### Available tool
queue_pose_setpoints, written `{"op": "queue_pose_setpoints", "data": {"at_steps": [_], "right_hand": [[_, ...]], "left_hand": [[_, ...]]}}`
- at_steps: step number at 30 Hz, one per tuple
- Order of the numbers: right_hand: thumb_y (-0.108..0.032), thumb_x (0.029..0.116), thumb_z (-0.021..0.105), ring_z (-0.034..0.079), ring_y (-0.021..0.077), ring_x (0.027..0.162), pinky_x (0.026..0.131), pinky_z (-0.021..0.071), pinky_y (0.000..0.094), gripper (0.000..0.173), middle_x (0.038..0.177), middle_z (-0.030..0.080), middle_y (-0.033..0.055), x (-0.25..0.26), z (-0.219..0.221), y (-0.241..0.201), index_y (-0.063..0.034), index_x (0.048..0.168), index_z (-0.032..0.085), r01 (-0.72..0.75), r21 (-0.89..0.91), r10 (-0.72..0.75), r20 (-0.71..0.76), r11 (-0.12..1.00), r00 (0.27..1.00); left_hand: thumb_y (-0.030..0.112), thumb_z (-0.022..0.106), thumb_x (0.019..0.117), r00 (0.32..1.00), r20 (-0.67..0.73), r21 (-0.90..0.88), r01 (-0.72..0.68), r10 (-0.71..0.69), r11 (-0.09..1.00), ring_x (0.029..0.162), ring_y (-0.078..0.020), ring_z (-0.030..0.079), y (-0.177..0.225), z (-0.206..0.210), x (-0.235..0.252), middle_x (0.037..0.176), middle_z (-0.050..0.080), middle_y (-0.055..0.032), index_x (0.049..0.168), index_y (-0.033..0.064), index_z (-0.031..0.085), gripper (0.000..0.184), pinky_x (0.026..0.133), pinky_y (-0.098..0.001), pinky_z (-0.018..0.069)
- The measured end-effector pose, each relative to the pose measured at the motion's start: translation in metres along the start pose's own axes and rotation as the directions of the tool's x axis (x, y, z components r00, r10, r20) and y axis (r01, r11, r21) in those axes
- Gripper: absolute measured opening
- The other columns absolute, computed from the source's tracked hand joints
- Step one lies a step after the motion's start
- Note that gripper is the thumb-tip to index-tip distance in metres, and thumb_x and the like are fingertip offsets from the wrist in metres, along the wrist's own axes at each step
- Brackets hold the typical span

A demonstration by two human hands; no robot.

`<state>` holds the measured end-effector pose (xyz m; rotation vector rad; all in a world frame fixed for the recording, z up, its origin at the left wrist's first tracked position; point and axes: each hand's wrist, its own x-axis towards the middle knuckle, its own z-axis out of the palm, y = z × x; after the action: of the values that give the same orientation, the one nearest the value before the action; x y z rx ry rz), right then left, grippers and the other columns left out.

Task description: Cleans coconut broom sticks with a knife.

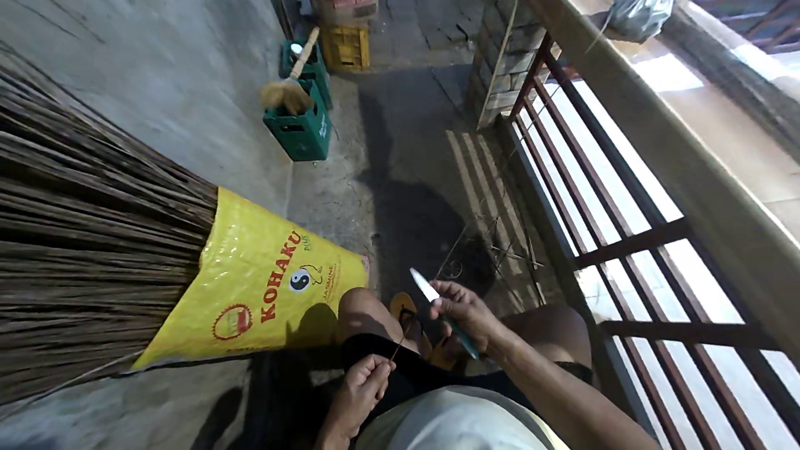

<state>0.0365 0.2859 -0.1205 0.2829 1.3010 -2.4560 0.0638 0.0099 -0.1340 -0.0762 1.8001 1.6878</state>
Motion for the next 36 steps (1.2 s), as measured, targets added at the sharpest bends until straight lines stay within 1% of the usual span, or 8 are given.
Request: {"op": "queue_pose_setpoints", "data": {"at_steps": [3,10,14,17,20,25,32,36], "right_hand": [[-0.01,0.0998,0.058,0.059,0.0067,0.054,0.046,0.0486,0.0206,0.031,0.085,0.071,0.005,-0.003,0.007,0.007,-0.0055,0.13,0.056,-0.03,-0.032,0.033,0.098,0.999,0.995],[-0.004,0.1013,0.054,0.059,0.0073,0.053,0.045,0.0483,0.0196,0.029,0.085,0.07,0.0066,0.012,-0.029,-0.03,-0.0018,0.13,0.054,0.029,0.014,-0.026,-0.143,0.999,0.989],[-0.003,0.1004,0.055,0.06,0.0078,0.054,0.048,0.0499,0.0206,0.032,0.085,0.071,0.0071,0.01,-0.017,-0.017,-0.0003,0.132,0.054,0.073,0.023,-0.071,-0.097,0.997,0.993],[-0.008,0.1004,0.056,0.06,0.0076,0.055,0.048,0.0503,0.0214,0.036,0.085,0.07,0.0046,0.001,0.003,-0.004,-0.0039,0.136,0.052,0.008,-0.042,-0.007,0.01,0.999,1.0],[-0.009,0.0997,0.057,0.059,0.0061,0.054,0.046,0.0489,0.0203,0.031,0.085,0.071,0.0044,-0.007,0.01,0.005,-0.0054,0.13,0.057,-0.022,-0.038,0.025,0.095,0.999,0.995],[-0.006,0.1013,0.056,0.058,0.0067,0.052,0.045,0.0483,0.0199,0.026,0.084,0.071,0.0056,0.004,-0.025,-0.033,-0.0021,0.127,0.056,0.021,-0.031,-0.026,-0.149,0.999,0.989],[-0.005,0.1017,0.054,0.057,0.0067,0.052,0.045,0.0481,0.0199,0.033,0.084,0.068,0.0059,0.003,-0.013,-0.021,-0.0015,0.135,0.053,0.019,-0.001,-0.019,-0.088,1.0,0.996],[-0.005,0.1034,0.052,0.057,0.0055,0.051,0.044,0.0472,0.0187,0.025,0.083,0.07,0.0043,0.009,-0.026,-0.042,-0.002,0.128,0.055,0.012,-0.053,-0.021,-0.175,0.999,0.984]], "left_hand": [[0.014,0.053,0.0999,1.0,0.013,-0.02,-0.007,0.008,1.0,0.047,0.0033,0.042,0.003,0.001,0.0,0.06,0.051,0.01,0.102,0.0089,0.068,0.016,0.043,-0.012,0.0334],[0.013,0.052,0.1,0.999,0.012,-0.015,0.04,-0.04,0.999,0.046,0.0034,0.043,-0.009,-0.025,-0.012,0.06,0.053,0.0097,0.102,0.0095,0.069,0.018,0.042,-0.012,0.0338],[0.014,0.05,0.1013,1.0,-0.019,0.021,0.018,-0.017,1.0,0.048,0.0017,0.048,-0.004,-0.016,-0.006,0.065,0.058,0.0077,0.113,0.0051,0.068,0.023,0.044,-0.0123,0.0387],[0.013,0.053,0.1003,0.998,-0.033,0.018,-0.059,0.06,0.998,0.05,0.0029,0.044,-0.001,-0.004,0.001,0.064,0.053,0.0103,0.106,0.0068,0.069,0.018,0.046,-0.0128,0.0361],[0.013,0.054,0.0991,0.998,-0.005,0.003,-0.065,0.065,0.998,0.049,0.0034,0.042,0.002,-0.003,0.004,0.062,0.051,0.0112,0.103,0.0084,0.069,0.016,0.045,-0.0127,0.0349],[0.011,0.054,0.0982,1.0,0.014,0.002,-0.005,0.005,1.0,0.046,0.0041,0.041,-0.004,-0.023,-0.009,0.059,0.05,0.0117,0.099,0.0107,0.07,0.015,0.043,-0.0121,0.0334],[0.012,0.055,0.0981,0.999,0.016,0.01,0.033,-0.033,0.999,0.046,0.004,0.041,-0.017,-0.027,-0.006,0.059,0.05,0.0115,0.098,0.0107,0.069,0.014,0.043,-0.0122,0.0335],[0.013,0.053,0.0984,0.997,0.056,0.0,0.047,-0.047,0.999,0.046,0.0052,0.041,-0.025,-0.046,-0.018,0.059,0.051,0.0131,0.098,0.014,0.069,0.016,0.043,-0.0117,0.0332]]}}
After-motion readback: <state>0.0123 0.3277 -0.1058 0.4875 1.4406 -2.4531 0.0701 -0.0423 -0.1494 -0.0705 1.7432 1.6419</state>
